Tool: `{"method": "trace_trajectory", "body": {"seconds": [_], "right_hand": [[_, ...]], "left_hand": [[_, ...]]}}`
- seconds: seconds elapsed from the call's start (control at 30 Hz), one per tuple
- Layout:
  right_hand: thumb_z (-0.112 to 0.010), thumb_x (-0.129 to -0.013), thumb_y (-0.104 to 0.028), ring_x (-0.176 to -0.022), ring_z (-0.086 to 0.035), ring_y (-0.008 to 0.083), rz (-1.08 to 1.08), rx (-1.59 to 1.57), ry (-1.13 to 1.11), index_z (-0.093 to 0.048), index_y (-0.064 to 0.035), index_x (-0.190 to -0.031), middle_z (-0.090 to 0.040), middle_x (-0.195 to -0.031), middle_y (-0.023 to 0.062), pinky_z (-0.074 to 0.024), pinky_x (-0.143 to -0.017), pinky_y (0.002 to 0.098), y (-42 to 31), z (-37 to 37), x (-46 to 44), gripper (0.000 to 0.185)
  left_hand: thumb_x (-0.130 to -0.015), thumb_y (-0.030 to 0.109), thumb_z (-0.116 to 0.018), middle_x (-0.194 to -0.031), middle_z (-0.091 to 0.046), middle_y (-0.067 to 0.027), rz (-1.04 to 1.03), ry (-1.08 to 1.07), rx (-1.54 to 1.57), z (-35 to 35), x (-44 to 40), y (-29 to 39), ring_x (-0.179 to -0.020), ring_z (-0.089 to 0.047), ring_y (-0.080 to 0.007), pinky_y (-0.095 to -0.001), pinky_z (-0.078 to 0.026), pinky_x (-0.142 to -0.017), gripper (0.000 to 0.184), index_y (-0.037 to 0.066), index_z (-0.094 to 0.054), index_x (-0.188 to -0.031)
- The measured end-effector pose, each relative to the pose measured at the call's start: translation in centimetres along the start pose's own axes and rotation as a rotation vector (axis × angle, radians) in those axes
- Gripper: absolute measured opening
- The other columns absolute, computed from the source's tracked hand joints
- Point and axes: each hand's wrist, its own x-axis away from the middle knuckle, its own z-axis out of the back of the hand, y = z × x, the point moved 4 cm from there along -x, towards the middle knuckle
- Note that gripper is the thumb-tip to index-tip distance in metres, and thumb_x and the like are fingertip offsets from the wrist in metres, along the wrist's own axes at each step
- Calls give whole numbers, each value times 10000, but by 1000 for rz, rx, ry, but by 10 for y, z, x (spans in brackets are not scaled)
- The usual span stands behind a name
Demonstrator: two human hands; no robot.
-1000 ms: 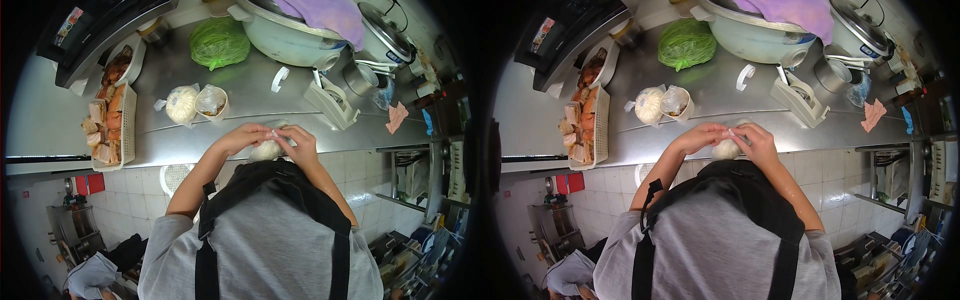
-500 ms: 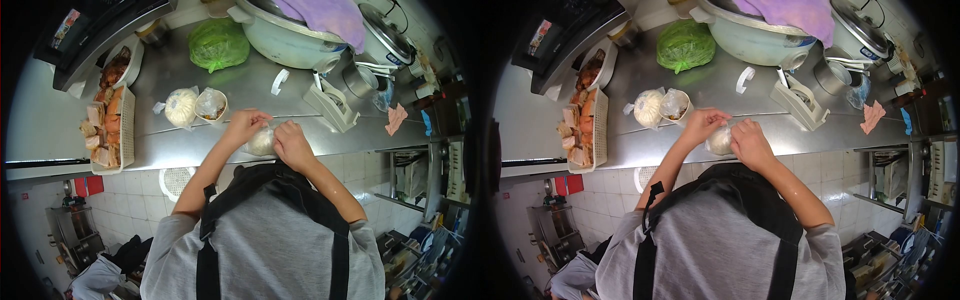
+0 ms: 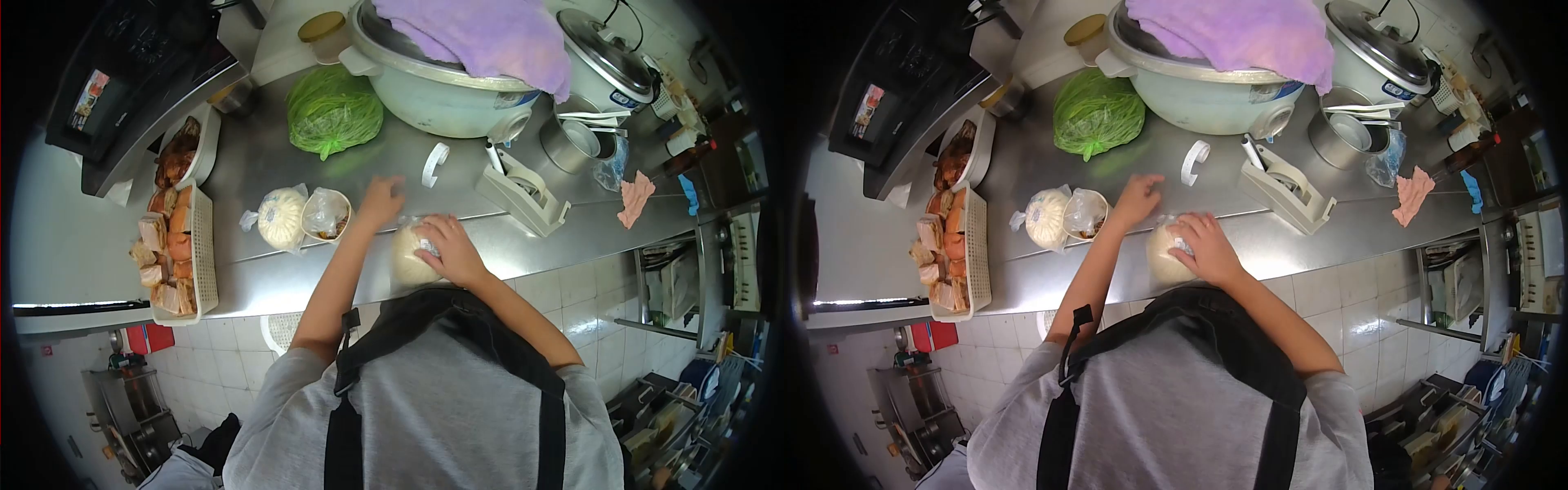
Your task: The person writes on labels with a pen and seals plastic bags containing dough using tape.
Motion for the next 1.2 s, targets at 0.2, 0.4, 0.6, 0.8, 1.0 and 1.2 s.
{"method": "trace_trajectory", "body": {"seconds": [0.2,0.4,0.6,0.8,1.0,1.2], "right_hand": [[-642,-873,-213,-1144,-506,282,-210,-276,60,-556,-72,-1239,-557,-1206,128,-373,-1001,403,41,-19,3,402],[-634,-910,-226,-989,-569,103,-1051,-1088,225,-602,-24,-1198,-649,-1051,34,-438,-861,286,103,-2,-4,352],[-684,-868,-150,-759,-609,86,-873,-1023,243,-651,15,-1066,-678,-883,38,-475,-696,217,111,-14,-13,259],[-702,-823,-99,-716,-609,79,-764,-713,142,-667,3,-1043,-691,-830,57,-482,-678,218,115,-13,2,244],[-731,-803,-102,-722,-616,95,-650,-749,391,-666,-28,-990,-693,-801,60,-495,-685,247,85,0,-7,211],[-747,-764,-59,-770,-641,144,-512,-401,357,-679,-49,-948,-685,-876,77,-497,-694,265,68,16,-15,197]], "left_hand": [[-793,394,-718,-788,-681,-142,348,-225,199,-22,-74,37,-706,-640,-254,-340,-503,-672,422,25,-702,-998],[-770,298,-791,-802,-699,-65,380,-483,763,-49,-24,57,-653,-612,-104,-246,-487,-597,357,5,-702,-953],[-782,295,-783,-899,-693,-60,362,-499,921,-53,1,52,-750,-618,-101,-234,-493,-675,397,17,-667,-1040],[-863,309,-699,-967,-661,-44,737,-524,1231,-31,-5,57,-826,-614,-101,-221,-490,-759,367,25,-624,-1085],[-879,365,-670,-871,-670,-37,563,-422,1022,-30,-3,68,-782,-612,-98,-230,-491,-743,368,21,-683,-1011],[-870,323,-660,-870,-672,-45,591,-379,1023,-33,1,65,-774,-612,-103,-225,-468,-713,327,20,-697,-988]]}}
